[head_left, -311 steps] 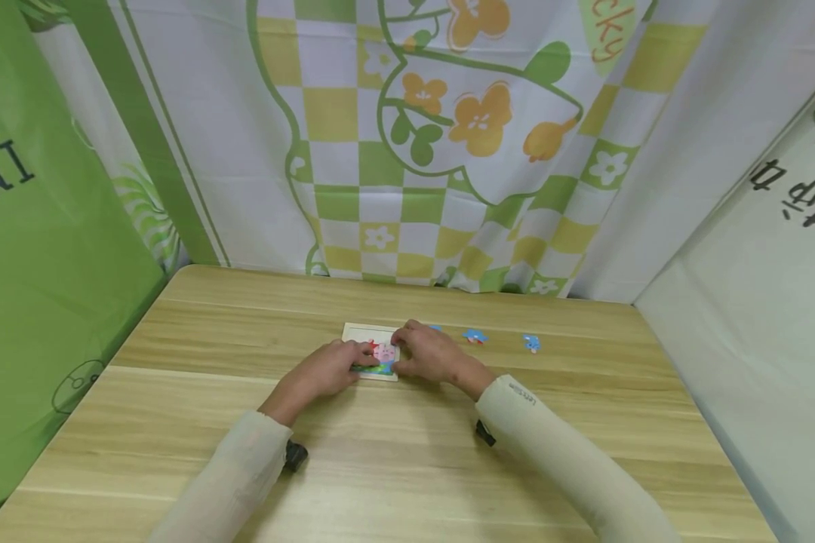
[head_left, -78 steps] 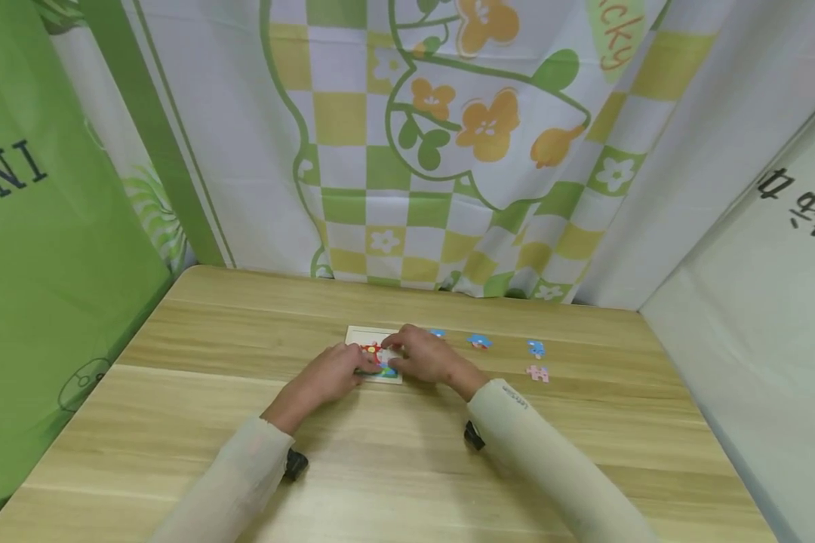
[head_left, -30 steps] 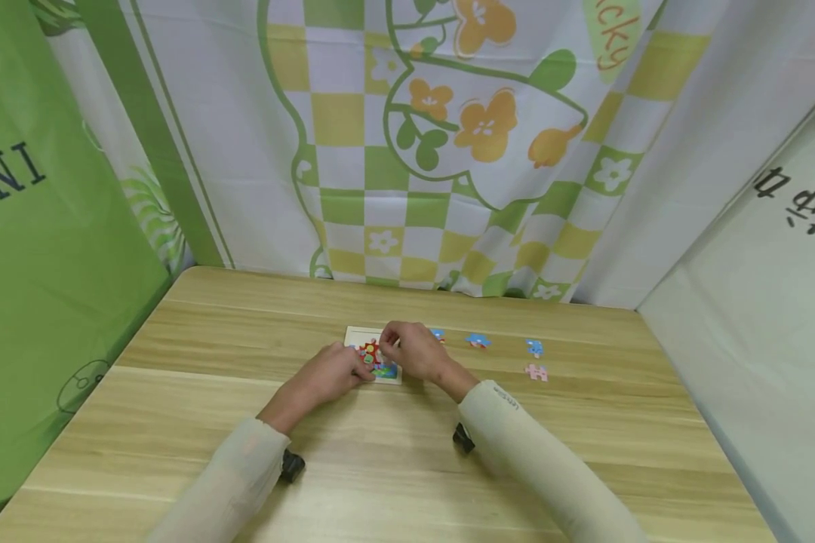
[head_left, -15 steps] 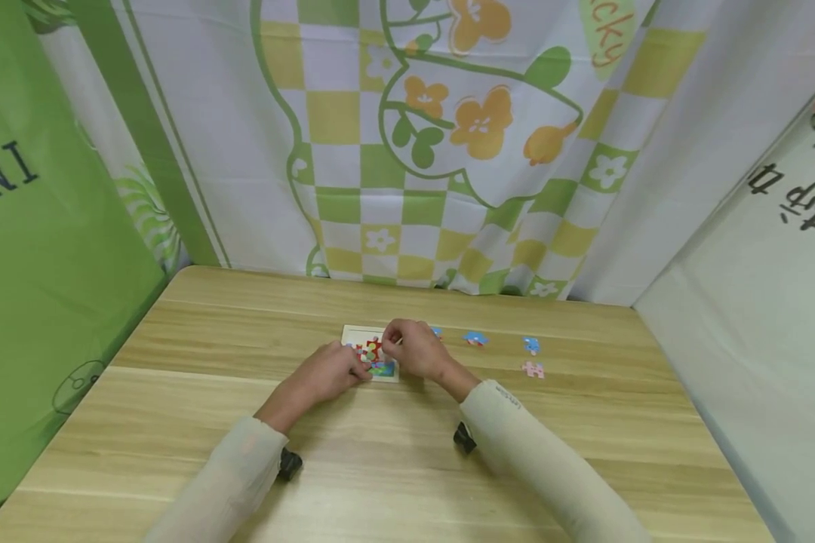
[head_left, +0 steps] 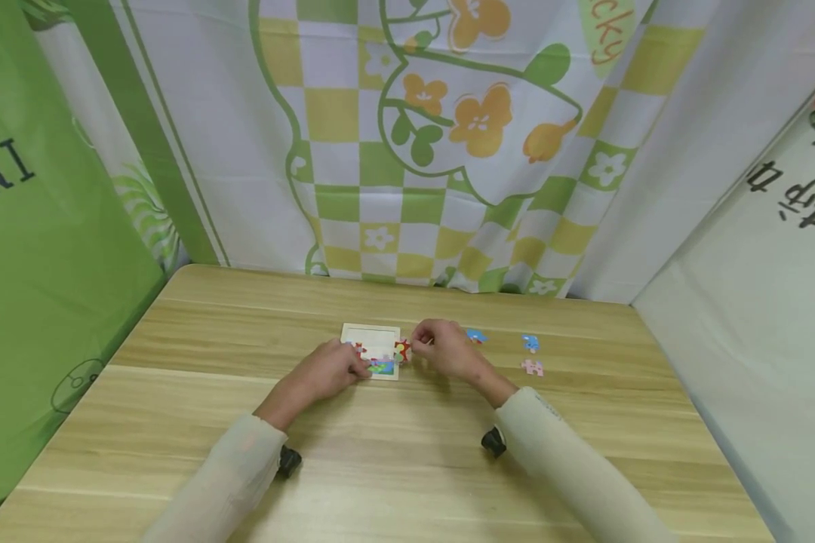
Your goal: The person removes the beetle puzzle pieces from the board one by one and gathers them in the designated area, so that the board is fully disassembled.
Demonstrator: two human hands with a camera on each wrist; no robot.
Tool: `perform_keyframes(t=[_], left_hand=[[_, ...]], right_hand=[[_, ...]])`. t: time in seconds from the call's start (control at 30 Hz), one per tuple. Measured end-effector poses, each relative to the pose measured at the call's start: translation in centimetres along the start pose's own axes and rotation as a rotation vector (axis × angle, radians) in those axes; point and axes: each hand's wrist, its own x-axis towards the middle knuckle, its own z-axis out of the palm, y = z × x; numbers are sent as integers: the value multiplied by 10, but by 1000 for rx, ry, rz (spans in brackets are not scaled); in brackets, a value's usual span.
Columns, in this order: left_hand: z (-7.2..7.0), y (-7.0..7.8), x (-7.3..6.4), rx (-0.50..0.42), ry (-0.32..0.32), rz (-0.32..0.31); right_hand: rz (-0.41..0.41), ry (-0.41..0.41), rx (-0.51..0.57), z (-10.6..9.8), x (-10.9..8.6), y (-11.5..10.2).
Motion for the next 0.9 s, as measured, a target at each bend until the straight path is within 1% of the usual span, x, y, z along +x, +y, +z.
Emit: perform_keyframes(t=[0.13,0.27,0.3,0.5,0.6,0.7,0.9], left_hand=[[-1,0,0,12,10,20],[-1,0,-1,-5,20,33],[0,0,-1,-22,19,27],[1,-1,-1,-47,27,28],[1,-1,-1,-39,25,25],[1,-1,-2,-32,21,15],[1,-2,-3,-25,26,18]], right_hand=[[0,-23,17,-11,-12,13],[10,-37,30,-24,-23,26],[15,-41,30,-27,-25,29],[67,-49,9,-48,-37,49],[91,-57,-2,-56,-43,58],[110,-76,5,-62,-48,65],[135,-93,31,-70,-53,77]])
